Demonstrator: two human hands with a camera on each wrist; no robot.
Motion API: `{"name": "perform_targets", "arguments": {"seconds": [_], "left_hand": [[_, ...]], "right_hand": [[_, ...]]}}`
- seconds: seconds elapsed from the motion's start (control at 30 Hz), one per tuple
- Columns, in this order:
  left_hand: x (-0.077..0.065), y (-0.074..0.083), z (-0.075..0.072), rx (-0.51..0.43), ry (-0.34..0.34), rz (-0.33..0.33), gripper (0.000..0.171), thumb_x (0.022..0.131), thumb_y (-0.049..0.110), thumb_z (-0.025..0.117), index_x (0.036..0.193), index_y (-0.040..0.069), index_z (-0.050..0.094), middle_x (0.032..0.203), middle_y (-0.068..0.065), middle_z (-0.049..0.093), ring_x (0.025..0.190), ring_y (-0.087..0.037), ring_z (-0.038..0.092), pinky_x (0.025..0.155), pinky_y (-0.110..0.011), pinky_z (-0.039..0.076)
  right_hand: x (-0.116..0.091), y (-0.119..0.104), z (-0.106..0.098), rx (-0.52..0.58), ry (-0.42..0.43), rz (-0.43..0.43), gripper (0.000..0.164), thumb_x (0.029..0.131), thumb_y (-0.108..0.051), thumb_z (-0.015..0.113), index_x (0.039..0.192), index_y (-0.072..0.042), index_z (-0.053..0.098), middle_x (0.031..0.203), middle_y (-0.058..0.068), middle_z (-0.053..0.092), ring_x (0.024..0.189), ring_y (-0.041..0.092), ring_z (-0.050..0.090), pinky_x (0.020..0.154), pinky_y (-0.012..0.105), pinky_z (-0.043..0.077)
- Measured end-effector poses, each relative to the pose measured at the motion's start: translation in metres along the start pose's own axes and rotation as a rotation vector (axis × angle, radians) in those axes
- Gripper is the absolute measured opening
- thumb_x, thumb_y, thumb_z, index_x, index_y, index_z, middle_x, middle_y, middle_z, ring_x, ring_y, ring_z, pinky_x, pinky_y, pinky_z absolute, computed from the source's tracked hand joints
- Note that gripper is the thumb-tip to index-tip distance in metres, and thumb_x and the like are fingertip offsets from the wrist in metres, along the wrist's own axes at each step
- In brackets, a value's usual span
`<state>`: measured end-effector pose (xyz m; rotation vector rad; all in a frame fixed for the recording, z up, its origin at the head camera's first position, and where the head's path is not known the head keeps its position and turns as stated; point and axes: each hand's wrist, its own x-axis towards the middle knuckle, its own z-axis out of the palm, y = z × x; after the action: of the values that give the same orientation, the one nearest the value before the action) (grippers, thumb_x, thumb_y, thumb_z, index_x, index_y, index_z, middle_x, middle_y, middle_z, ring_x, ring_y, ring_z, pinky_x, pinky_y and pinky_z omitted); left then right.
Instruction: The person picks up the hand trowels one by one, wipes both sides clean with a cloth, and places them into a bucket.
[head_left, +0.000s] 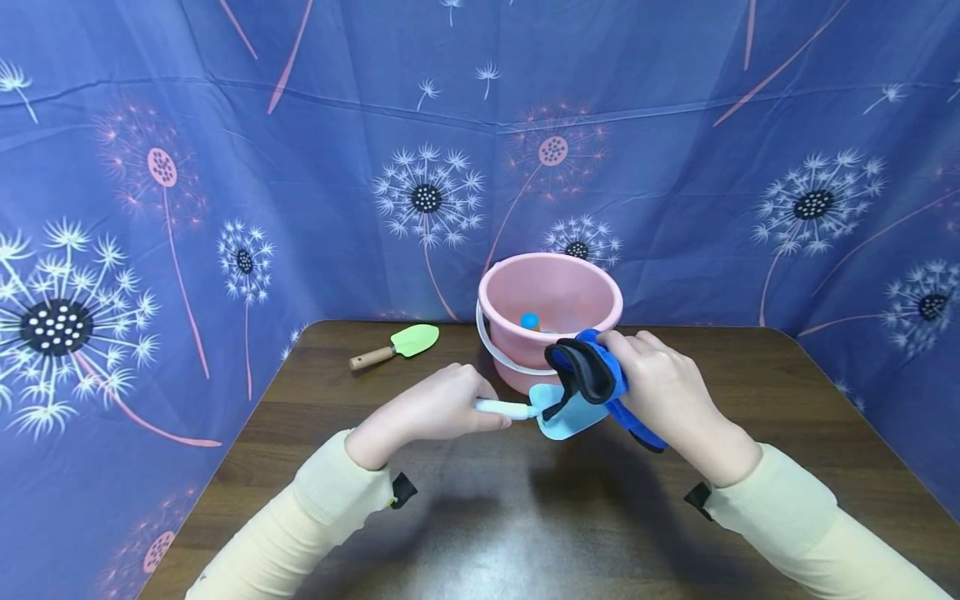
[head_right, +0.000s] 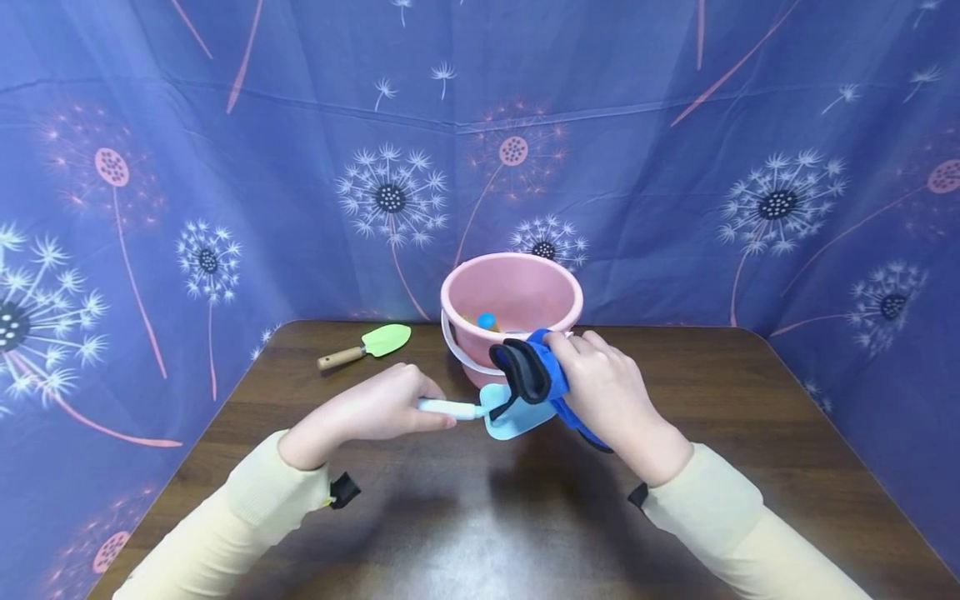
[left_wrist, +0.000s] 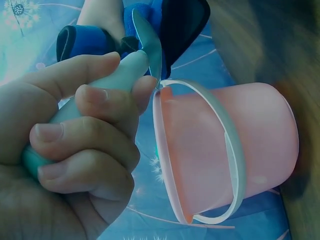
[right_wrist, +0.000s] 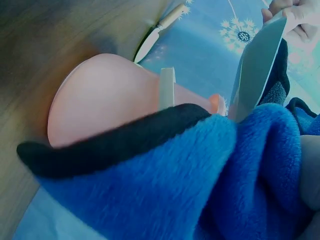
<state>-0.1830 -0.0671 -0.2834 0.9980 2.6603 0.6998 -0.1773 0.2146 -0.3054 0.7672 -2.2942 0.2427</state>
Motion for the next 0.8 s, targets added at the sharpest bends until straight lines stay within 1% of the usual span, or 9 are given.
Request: {"name": "perform_targets", "arguments": {"seconds": [0.13, 0.27, 0.33, 0.43, 0.57, 0.63, 0.7, 0.77, 0.8], "left_hand": [[0.000, -0.003, 0.000, -0.011, -0.004, -0.009, 0.022, 0.084, 0.028, 0.069, 0.066, 0.018, 0.064, 0.050, 0.012, 0.038, 0.047, -0.004, 0.034, 0.048, -0.021, 0.031], [-0.001, -0.007, -0.002, -0.006, 0.012, -0.008, 0.021, 0.083, 0.028, 0.069, 0.066, 0.018, 0.064, 0.050, 0.013, 0.039, 0.048, -0.003, 0.034, 0.048, -0.021, 0.031], [-0.003, -0.009, -0.003, -0.003, 0.024, -0.005, 0.021, 0.083, 0.028, 0.069, 0.065, 0.017, 0.064, 0.050, 0.014, 0.038, 0.048, -0.002, 0.034, 0.048, -0.020, 0.031], [-0.005, -0.011, -0.006, -0.006, 0.042, -0.004, 0.023, 0.083, 0.028, 0.069, 0.064, 0.017, 0.063, 0.050, 0.014, 0.038, 0.048, -0.002, 0.033, 0.047, -0.020, 0.030], [-0.010, -0.013, -0.011, -0.013, 0.055, -0.028, 0.031, 0.084, 0.029, 0.069, 0.058, 0.017, 0.057, 0.049, 0.013, 0.034, 0.047, -0.003, 0.030, 0.046, -0.020, 0.027], [-0.012, -0.014, -0.014, -0.018, 0.060, -0.042, 0.034, 0.084, 0.030, 0.068, 0.056, 0.018, 0.053, 0.049, 0.012, 0.032, 0.048, -0.003, 0.029, 0.046, -0.020, 0.025], [-0.013, -0.015, -0.016, -0.027, 0.067, -0.047, 0.035, 0.084, 0.029, 0.068, 0.056, 0.018, 0.051, 0.049, 0.011, 0.032, 0.048, -0.004, 0.028, 0.046, -0.020, 0.025], [-0.014, -0.015, -0.018, -0.037, 0.075, -0.046, 0.033, 0.084, 0.028, 0.068, 0.057, 0.018, 0.052, 0.050, 0.011, 0.032, 0.048, -0.004, 0.028, 0.046, -0.021, 0.025], [-0.014, -0.015, -0.020, -0.044, 0.077, -0.049, 0.032, 0.084, 0.028, 0.068, 0.058, 0.017, 0.053, 0.050, 0.011, 0.033, 0.048, -0.004, 0.029, 0.046, -0.021, 0.025]], "right_hand": [[-0.001, 0.002, -0.002, 0.013, 0.011, 0.033, 0.048, 0.069, -0.009, 0.081, 0.110, -0.006, 0.057, 0.082, 0.012, 0.068, 0.068, 0.023, 0.056, 0.051, 0.043, 0.051], [-0.003, 0.005, -0.006, 0.070, 0.005, 0.134, 0.043, 0.071, -0.011, 0.081, 0.108, -0.008, 0.058, 0.085, 0.010, 0.068, 0.073, 0.025, 0.061, 0.055, 0.047, 0.051], [-0.003, 0.007, -0.010, 0.137, -0.004, 0.215, 0.039, 0.074, -0.011, 0.079, 0.107, -0.008, 0.058, 0.087, 0.012, 0.068, 0.075, 0.029, 0.064, 0.059, 0.050, 0.052], [-0.004, 0.011, -0.016, 0.237, -0.019, 0.340, 0.039, 0.076, -0.008, 0.077, 0.109, -0.001, 0.058, 0.091, 0.021, 0.067, 0.080, 0.040, 0.065, 0.065, 0.055, 0.051], [-0.006, 0.018, -0.022, 0.382, -0.041, 0.511, 0.050, 0.076, -0.008, 0.076, 0.118, 0.006, 0.053, 0.105, 0.031, 0.062, 0.093, 0.048, 0.060, 0.074, 0.061, 0.048], [-0.006, 0.021, -0.024, 0.471, -0.042, 0.590, 0.056, 0.078, -0.009, 0.074, 0.125, 0.006, 0.049, 0.114, 0.032, 0.058, 0.104, 0.048, 0.056, 0.081, 0.063, 0.045], [-0.007, 0.024, -0.024, 0.549, -0.040, 0.644, 0.062, 0.080, -0.011, 0.072, 0.132, 0.004, 0.042, 0.124, 0.031, 0.052, 0.113, 0.047, 0.050, 0.086, 0.066, 0.040], [-0.007, 0.025, -0.023, 0.612, -0.030, 0.683, 0.065, 0.082, -0.012, 0.071, 0.137, 0.000, 0.037, 0.129, 0.025, 0.048, 0.117, 0.040, 0.047, 0.090, 0.063, 0.039], [-0.007, 0.026, -0.021, 0.644, -0.019, 0.698, 0.065, 0.083, -0.012, 0.070, 0.137, -0.002, 0.036, 0.130, 0.021, 0.048, 0.117, 0.035, 0.047, 0.091, 0.059, 0.039]]}}
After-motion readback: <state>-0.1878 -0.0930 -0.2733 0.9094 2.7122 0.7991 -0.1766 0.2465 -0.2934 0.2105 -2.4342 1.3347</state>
